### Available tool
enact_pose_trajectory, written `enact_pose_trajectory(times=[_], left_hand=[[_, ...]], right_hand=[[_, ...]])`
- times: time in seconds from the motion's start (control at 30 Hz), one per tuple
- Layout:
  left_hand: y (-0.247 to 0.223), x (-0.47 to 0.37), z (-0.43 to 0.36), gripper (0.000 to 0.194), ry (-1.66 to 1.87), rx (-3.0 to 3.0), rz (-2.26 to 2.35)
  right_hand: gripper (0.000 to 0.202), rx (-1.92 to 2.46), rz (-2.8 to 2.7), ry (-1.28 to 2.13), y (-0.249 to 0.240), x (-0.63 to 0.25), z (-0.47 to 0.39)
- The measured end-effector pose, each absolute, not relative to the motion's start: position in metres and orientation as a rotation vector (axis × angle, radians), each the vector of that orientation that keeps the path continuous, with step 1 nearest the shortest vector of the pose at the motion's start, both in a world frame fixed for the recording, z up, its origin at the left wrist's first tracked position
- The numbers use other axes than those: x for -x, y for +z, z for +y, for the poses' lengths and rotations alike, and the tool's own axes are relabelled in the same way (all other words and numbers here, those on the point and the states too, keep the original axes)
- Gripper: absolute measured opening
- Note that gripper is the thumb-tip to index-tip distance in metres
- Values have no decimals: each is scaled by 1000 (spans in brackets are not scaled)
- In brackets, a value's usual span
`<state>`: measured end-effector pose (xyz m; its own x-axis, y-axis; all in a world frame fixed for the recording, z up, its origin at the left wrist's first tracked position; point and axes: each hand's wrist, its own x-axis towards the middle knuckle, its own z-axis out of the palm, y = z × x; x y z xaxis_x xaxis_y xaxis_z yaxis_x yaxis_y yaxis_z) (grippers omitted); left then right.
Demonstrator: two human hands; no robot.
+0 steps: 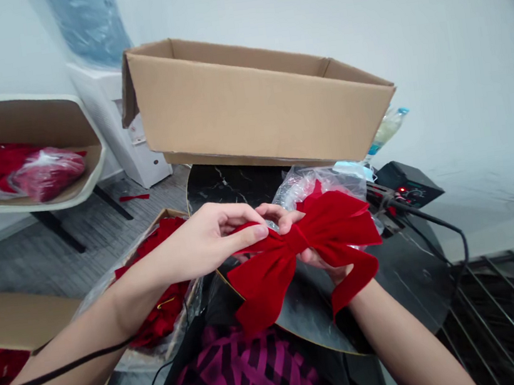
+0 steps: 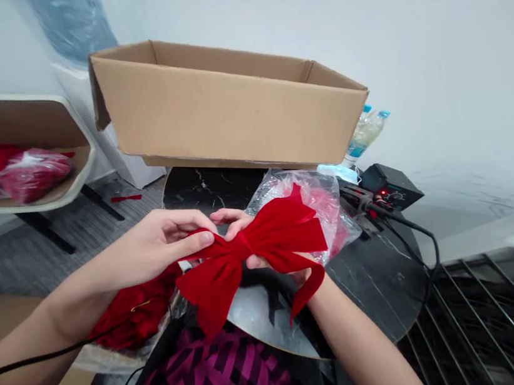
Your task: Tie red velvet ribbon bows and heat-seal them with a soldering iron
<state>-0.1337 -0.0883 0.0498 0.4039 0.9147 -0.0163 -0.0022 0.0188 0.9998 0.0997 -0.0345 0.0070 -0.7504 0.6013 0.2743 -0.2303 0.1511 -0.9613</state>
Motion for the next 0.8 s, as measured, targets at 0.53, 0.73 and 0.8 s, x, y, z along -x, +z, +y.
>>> enact_pose_trajectory(times=[0.53, 0.73, 0.8], left_hand=[[52, 161, -66, 20, 636, -1659, 990], [42, 190, -71, 18, 648, -1781, 1078], [40, 200, -75, 22, 722, -1792, 1175]], right_hand=[[39, 330, -1804, 1769, -11, -96, -26], [40, 359, -1868, 1678, -18, -92, -29], [42, 395, -1917, 1578, -13, -91, -30]])
